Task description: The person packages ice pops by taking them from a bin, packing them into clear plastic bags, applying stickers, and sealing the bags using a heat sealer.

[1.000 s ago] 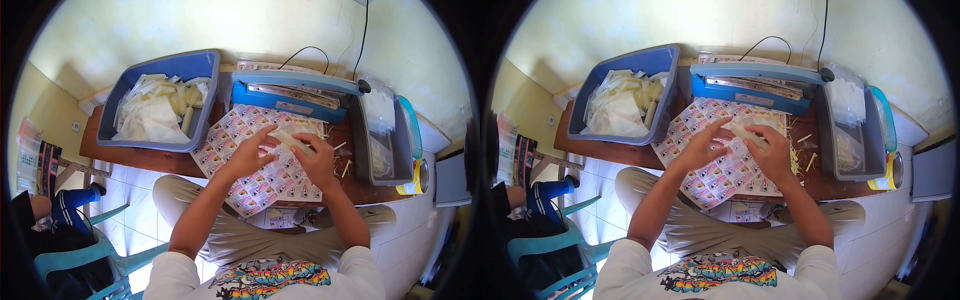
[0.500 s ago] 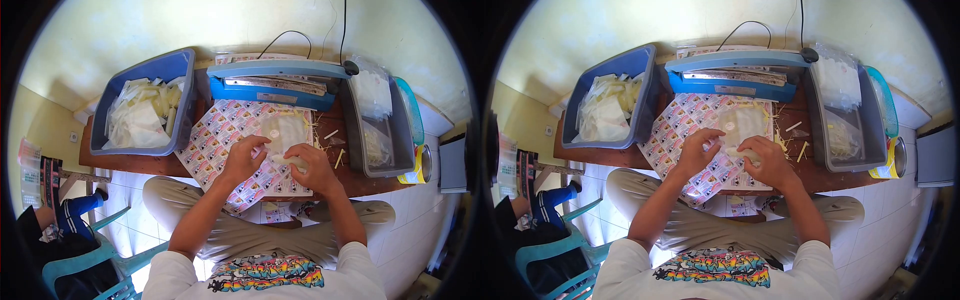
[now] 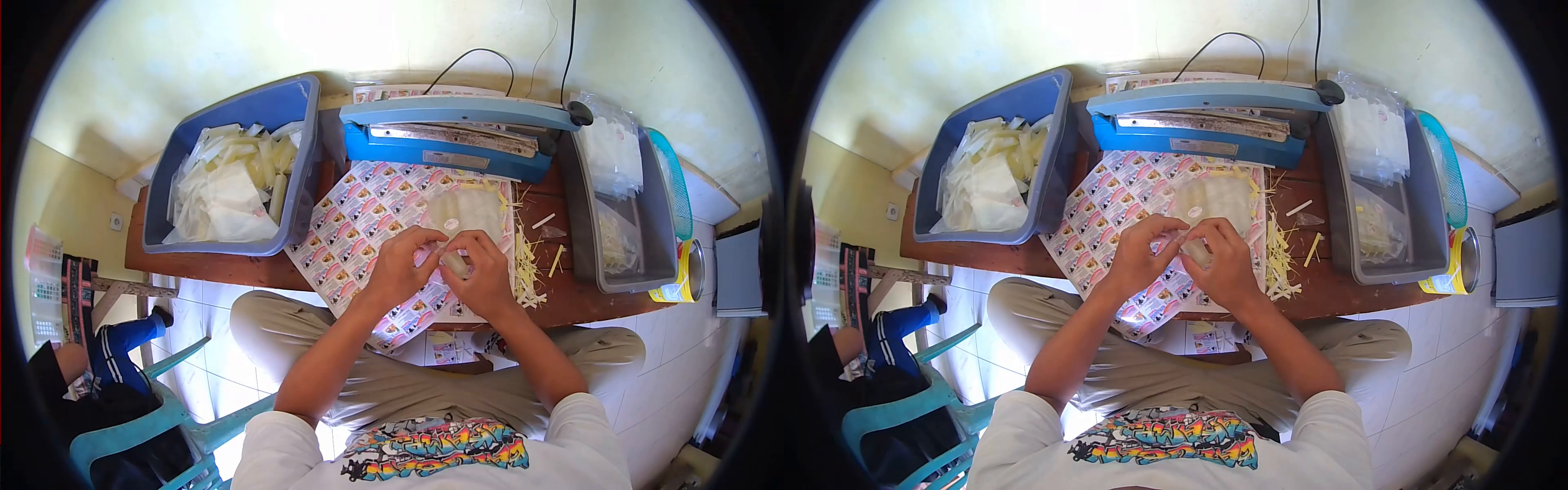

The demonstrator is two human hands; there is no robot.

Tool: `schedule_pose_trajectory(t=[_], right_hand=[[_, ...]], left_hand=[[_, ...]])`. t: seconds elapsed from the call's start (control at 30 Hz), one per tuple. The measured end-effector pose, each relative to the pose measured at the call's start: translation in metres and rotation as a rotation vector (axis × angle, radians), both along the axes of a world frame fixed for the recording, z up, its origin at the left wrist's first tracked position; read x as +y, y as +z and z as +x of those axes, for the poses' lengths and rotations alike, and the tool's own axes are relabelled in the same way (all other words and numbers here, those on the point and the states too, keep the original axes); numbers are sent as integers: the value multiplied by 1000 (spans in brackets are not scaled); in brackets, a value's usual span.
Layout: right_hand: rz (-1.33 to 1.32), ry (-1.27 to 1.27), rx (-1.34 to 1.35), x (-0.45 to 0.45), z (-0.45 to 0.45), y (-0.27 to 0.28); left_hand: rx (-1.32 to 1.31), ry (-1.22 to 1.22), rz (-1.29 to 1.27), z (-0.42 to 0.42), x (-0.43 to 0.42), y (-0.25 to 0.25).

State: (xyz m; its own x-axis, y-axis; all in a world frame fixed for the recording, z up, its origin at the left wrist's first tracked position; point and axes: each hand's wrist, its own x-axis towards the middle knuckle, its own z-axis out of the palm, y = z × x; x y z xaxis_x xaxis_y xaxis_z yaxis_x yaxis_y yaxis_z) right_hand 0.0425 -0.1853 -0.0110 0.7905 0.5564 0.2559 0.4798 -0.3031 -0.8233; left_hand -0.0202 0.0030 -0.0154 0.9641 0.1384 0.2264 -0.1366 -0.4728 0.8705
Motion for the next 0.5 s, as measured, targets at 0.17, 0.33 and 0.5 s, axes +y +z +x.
schedule_pose_trajectory(t=[0.17,0.33,0.5], right_hand=[[-3,182,-94,-2,0,3],[-95,246,-87,-6,-5,-2],[-170,171,-206,-3,0,-12]], left_hand=[[44,41,15,-4,5,-2],[40,46,25,-5,7,-4],[65,5,66,-5,9,-2]])
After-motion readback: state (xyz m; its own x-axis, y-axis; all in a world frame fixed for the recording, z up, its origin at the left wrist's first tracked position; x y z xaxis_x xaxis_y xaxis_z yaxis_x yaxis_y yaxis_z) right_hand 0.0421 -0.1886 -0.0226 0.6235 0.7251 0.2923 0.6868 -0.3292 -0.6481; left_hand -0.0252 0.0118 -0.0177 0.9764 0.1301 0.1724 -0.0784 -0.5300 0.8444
